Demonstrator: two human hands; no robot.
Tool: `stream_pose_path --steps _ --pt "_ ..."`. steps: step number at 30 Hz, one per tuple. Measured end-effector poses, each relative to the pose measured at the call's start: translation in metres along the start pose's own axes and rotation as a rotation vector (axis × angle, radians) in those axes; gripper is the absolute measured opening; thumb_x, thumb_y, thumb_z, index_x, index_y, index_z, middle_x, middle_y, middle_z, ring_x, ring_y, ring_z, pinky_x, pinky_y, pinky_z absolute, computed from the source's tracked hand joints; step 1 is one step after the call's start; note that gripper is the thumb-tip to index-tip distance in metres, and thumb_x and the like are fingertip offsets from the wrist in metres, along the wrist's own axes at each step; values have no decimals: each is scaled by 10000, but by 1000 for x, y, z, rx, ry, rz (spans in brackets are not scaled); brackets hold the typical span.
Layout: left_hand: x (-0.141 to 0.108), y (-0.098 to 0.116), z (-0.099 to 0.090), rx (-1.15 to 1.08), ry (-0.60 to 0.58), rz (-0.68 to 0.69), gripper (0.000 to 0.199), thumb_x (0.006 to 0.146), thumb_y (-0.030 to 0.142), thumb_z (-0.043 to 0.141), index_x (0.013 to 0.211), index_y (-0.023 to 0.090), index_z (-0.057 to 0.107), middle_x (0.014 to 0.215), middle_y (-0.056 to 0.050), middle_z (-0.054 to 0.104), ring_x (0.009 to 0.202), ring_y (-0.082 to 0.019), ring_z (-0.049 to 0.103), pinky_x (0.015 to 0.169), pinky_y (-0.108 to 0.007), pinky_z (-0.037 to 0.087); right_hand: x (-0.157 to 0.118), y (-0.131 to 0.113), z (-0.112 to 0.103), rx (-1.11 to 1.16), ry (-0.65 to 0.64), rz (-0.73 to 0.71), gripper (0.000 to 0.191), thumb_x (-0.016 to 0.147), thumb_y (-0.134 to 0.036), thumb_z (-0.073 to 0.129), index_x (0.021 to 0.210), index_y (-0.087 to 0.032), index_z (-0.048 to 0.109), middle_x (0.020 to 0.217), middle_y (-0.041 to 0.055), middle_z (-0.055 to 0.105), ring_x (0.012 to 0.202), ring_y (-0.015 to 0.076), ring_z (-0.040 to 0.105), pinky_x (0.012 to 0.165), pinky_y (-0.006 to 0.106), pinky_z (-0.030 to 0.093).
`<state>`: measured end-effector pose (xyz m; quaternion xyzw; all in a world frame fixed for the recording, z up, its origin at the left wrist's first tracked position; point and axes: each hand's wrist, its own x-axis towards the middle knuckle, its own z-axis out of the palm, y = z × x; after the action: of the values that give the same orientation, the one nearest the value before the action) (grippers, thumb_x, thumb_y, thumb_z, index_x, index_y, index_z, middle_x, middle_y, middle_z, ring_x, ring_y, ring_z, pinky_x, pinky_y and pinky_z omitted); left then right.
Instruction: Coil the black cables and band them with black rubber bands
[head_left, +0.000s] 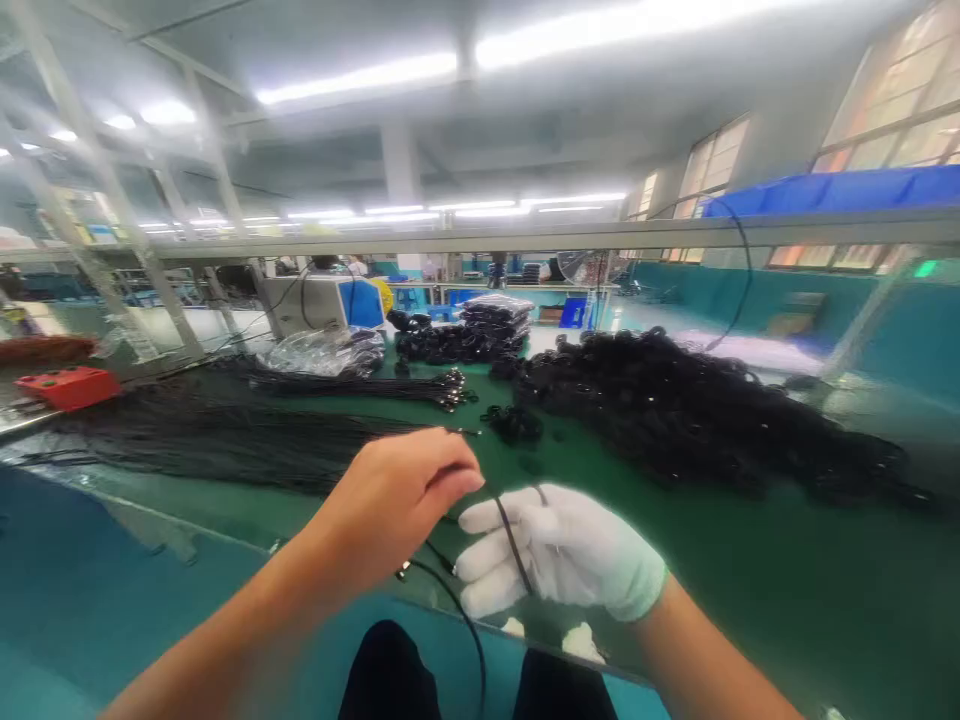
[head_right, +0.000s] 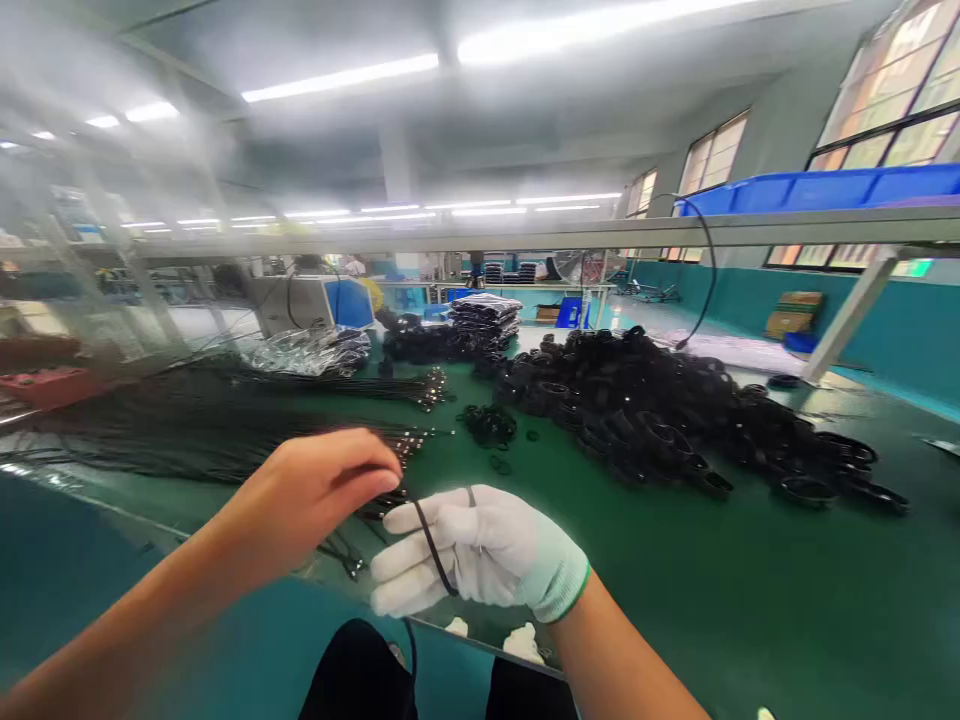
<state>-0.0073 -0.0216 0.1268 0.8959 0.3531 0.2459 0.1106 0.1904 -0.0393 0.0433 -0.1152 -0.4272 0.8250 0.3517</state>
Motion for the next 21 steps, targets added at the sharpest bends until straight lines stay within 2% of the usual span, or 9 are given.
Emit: stream_pose_path --steps 3,7,9,12,14,15,18,21 --pt "19 -11 -3 -155 -49 -34 177 853 298 511 785 210 648 809 31 658 736 -117 577 658 -199 406 2 11 14 29 -36 70 507 801 -378 643 1188 -70 530 1035 206 655 962 318 643 910 567 383" --pt "34 -24 12 -296 -70 -80 176 813 296 538 746 185 657 763 25 644 708 -118 559 647 -202 395 6 17 22 80 16 54 452 802 -332 642 1158 -69 549 971 175 669 904 295 659 864 559 419" --pt "40 -30 27 -421 -132 -98 189 793 308 552 727 165 656 748 13 634 693 -120 545 631 -204 393 6 15 24 104 24 3 430 817 -307 622 1176 -85 539 983 160 668 919 298 656 859 557 427" --pt "40 -37 62 -719 -208 -193 221 803 338 514 748 149 616 663 13 580 578 -101 487 546 -201 378 2 2 24 110 64 -118 415 822 -302 616 1183 -120 527 994 123 658 937 286 651 874 546 428" --pt "34 -40 86 -807 -175 -269 236 838 343 445 749 165 572 579 33 509 501 -92 423 489 -198 347 -4 -10 22 99 125 -211 381 809 -318 635 1133 -139 548 927 81 657 876 249 661 862 514 445" --pt "29 -41 96 -761 -187 -271 260 848 344 419 703 175 552 558 32 496 488 -96 412 474 -202 338 -7 -16 21 94 161 -256 360 803 -325 643 1105 -149 557 893 61 652 844 230 660 858 503 450" --pt "11 -40 114 -385 -163 -223 311 872 316 377 640 192 542 563 20 530 535 -117 465 512 -207 348 -20 -34 14 63 255 -373 309 800 -332 645 1060 -182 572 863 29 637 799 197 641 855 496 452" --pt "-10 -35 122 -153 -154 -139 285 910 299 338 834 233 605 709 19 634 636 -126 568 578 -192 388 -28 -46 6 16 347 -465 266 814 -325 626 1046 -201 584 890 27 638 812 184 625 879 492 440"
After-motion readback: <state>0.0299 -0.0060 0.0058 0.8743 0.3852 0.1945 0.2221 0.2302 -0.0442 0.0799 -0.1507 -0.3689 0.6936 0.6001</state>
